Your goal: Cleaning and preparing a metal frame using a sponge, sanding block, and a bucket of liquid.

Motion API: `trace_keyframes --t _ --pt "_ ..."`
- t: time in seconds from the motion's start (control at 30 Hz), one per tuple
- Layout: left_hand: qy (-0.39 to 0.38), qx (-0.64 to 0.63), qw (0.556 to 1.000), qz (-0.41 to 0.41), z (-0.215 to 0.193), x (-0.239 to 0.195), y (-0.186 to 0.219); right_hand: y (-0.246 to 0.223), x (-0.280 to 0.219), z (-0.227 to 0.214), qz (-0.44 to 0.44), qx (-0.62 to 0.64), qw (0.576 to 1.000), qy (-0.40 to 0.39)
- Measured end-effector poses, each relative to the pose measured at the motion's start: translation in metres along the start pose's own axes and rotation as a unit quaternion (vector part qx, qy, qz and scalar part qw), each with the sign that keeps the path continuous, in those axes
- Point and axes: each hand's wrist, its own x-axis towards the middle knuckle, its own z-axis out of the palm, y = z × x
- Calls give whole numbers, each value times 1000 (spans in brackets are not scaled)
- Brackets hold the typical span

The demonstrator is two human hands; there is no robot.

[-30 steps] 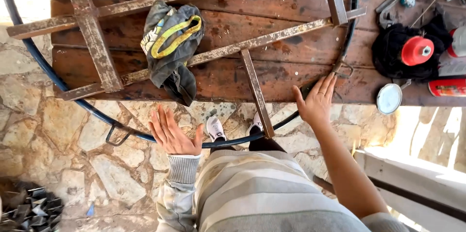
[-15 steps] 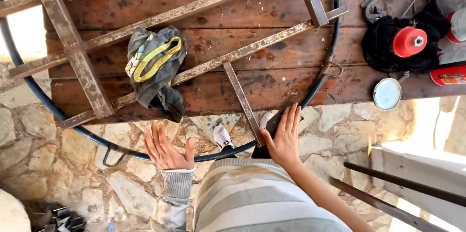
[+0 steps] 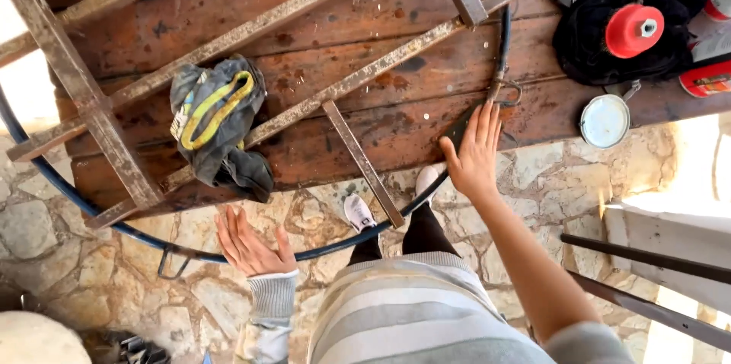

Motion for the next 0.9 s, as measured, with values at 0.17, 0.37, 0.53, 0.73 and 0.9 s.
trace_keyframes --t 0.17,0.37,0.53,0.73,0.9 --pt "-13 3 1000 -1 -3 2 3 -81 -67 -9 -22 110 993 -37" --pt "-36 -8 999 -5 -14 6 14 -40 -17 -22 41 35 997 -60" --pt "-39 -1 999 -4 -19 14 22 -96 -58 -43 -37 53 988 -143" --pt "-47 -25 999 -5 -22 14 22 -47 -11 -46 29 11 995 -94" --pt "-26 -9 1000 -11 -16 7 20 -87 -55 -52 -27 94 979 -177"
